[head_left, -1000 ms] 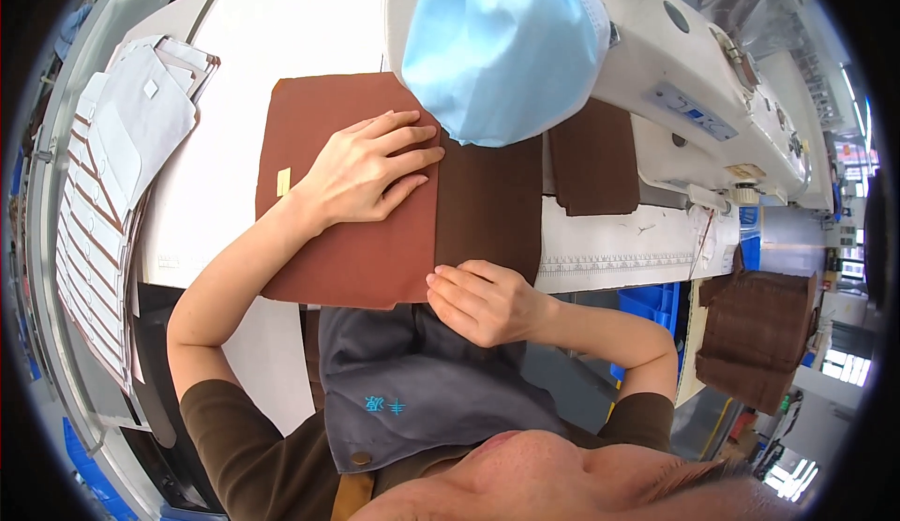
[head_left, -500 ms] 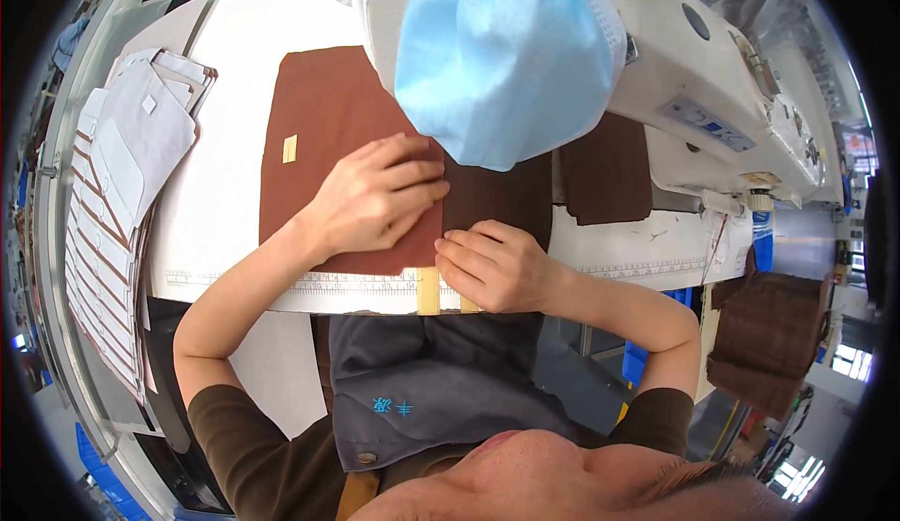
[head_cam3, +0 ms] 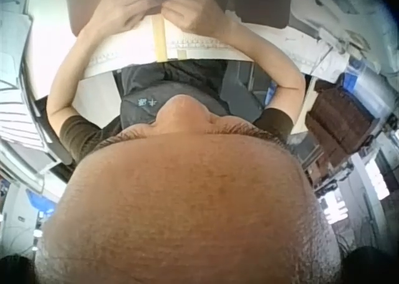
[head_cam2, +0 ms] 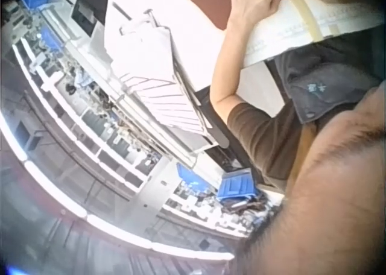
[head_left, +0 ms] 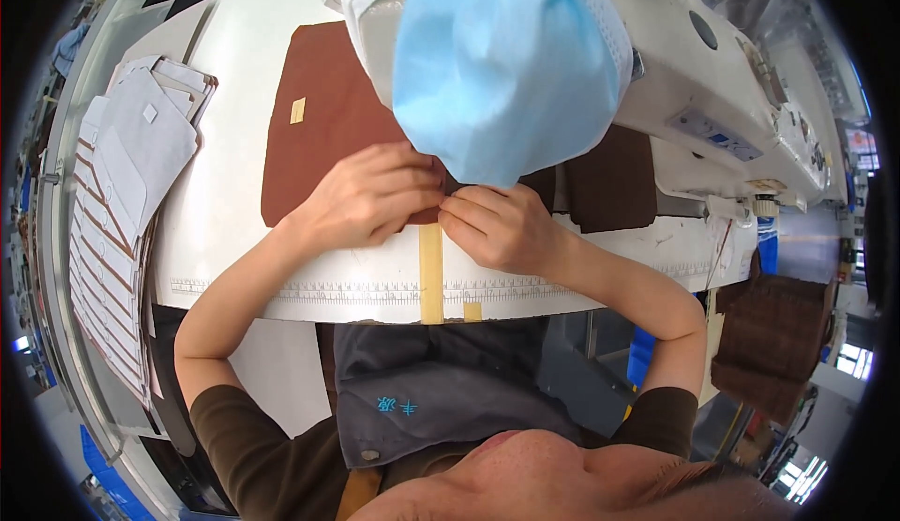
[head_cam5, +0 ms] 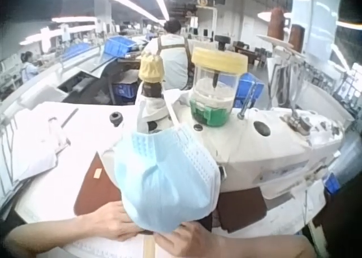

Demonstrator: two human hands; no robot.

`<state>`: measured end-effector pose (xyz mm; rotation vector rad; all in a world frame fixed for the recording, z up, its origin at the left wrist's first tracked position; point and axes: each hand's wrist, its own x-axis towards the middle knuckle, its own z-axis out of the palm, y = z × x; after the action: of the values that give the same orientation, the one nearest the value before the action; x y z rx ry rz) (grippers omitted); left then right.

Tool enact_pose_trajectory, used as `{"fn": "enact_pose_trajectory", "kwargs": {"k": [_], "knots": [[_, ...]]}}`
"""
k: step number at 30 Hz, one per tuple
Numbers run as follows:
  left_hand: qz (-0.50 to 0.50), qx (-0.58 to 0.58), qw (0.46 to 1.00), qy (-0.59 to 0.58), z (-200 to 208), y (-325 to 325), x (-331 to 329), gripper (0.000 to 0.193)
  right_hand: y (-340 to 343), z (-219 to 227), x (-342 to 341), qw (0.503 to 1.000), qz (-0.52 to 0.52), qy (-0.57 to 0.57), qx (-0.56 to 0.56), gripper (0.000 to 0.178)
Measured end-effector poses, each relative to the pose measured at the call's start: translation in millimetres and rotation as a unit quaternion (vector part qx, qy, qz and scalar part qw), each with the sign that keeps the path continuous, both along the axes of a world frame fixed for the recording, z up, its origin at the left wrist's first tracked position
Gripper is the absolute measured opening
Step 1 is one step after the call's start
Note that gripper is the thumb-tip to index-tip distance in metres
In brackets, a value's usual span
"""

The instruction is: Sewing together leather pieces using an industrial sewing machine to create wallets.

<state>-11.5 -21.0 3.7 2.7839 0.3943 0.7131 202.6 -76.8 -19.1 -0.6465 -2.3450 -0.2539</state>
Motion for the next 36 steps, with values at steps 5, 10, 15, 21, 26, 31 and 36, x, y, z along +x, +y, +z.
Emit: {"fn": "enact_pose_trajectory", "kwargs": {"k": [5,10,15,21,26,31,36], "knots": [[-0.049,-0.086,0.995,-0.013,-3,8,-11,0.03,10,0,3,0.999,-0.031,0.006,0.005,0.006],[-0.035,-0.073,0.996,-0.024,0,23,-10,0.027,22,-2,2,0.998,-0.058,0.028,-0.005,0.009],[-0.012,-0.036,0.999,-0.032,5,32,-7,0.024,22,-1,8,0.995,-0.094,-0.002,-0.025,0.01],[-0.022,-0.043,0.998,-0.038,-12,56,-8,0.018,18,11,14,0.978,-0.144,-0.152,0.005,0.025],[0.013,0.0,1.0,-0.027,-2,60,-3,0.019,19,9,12,0.965,-0.198,-0.17,0.019,0.027],[0.015,-0.043,0.999,-0.024,5,63,2,0.026,15,13,17,0.983,-0.15,-0.089,-0.06,0.023],[-0.028,-0.056,0.997,-0.039,1,68,-2,0.028,-6,35,61,0.961,-0.257,0.008,-0.098,0.014]]}}
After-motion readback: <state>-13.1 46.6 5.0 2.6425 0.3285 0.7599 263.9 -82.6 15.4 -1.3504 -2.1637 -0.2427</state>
